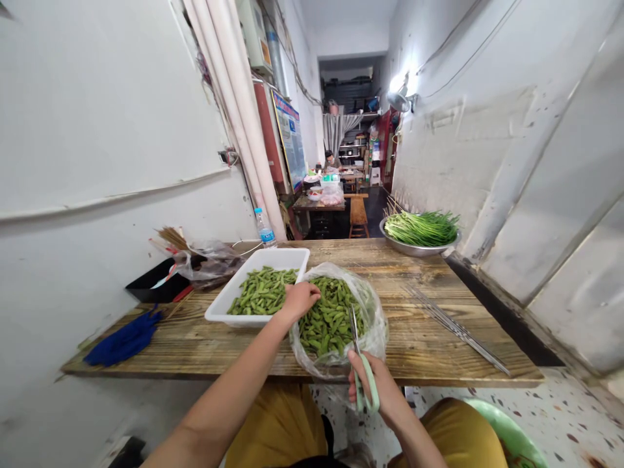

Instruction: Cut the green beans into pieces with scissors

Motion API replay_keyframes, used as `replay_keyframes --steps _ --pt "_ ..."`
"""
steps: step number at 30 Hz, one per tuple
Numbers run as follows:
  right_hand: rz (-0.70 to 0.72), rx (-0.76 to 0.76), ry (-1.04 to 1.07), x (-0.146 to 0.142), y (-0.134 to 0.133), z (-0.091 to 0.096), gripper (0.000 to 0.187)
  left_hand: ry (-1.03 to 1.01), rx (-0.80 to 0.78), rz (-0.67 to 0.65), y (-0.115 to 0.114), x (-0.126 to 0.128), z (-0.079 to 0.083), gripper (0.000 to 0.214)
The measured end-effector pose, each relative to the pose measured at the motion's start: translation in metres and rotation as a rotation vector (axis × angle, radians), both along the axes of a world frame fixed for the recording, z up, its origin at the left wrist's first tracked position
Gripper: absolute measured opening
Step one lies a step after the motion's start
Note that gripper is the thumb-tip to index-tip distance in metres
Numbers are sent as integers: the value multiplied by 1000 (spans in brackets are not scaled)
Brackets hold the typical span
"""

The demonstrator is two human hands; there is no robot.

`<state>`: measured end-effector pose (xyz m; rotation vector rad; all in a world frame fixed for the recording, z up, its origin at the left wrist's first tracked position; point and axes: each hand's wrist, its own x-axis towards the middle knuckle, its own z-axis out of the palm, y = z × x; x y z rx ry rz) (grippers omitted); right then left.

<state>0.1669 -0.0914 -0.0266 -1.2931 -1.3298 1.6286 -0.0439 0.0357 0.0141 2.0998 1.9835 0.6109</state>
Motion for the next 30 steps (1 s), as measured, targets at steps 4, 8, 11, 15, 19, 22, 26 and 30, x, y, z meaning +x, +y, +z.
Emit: replay_keyframes --steps 4,8,11,15,19,22,26,30 --pt "-34 -13 27 0 -3 -1 44 16 -33 66 7 10 -15 19" --pt "-50 40 44 -1 -1 -4 40 -78 -1 57 7 10 -24 17" --pt "-34 79 27 -2 0 -6 41 -143 22 -6 4 9 -25 15" --pt "-22 94 11 -4 1 -10 44 -119 28 -154 4 12 -24 11" --pt "-22 63 3 -4 2 -10 44 -193 22 -141 10 18 -27 16" --pt "-41 59 12 -2 1 -6 41 -389 38 -193 12 21 -26 17" --pt "-41 110 -4 2 5 -2 41 -641 96 -301 4 25 -21 20" --pt "-65 215 -115 3 13 -1 48 -913 -61 -315 -16 36 -16 32"
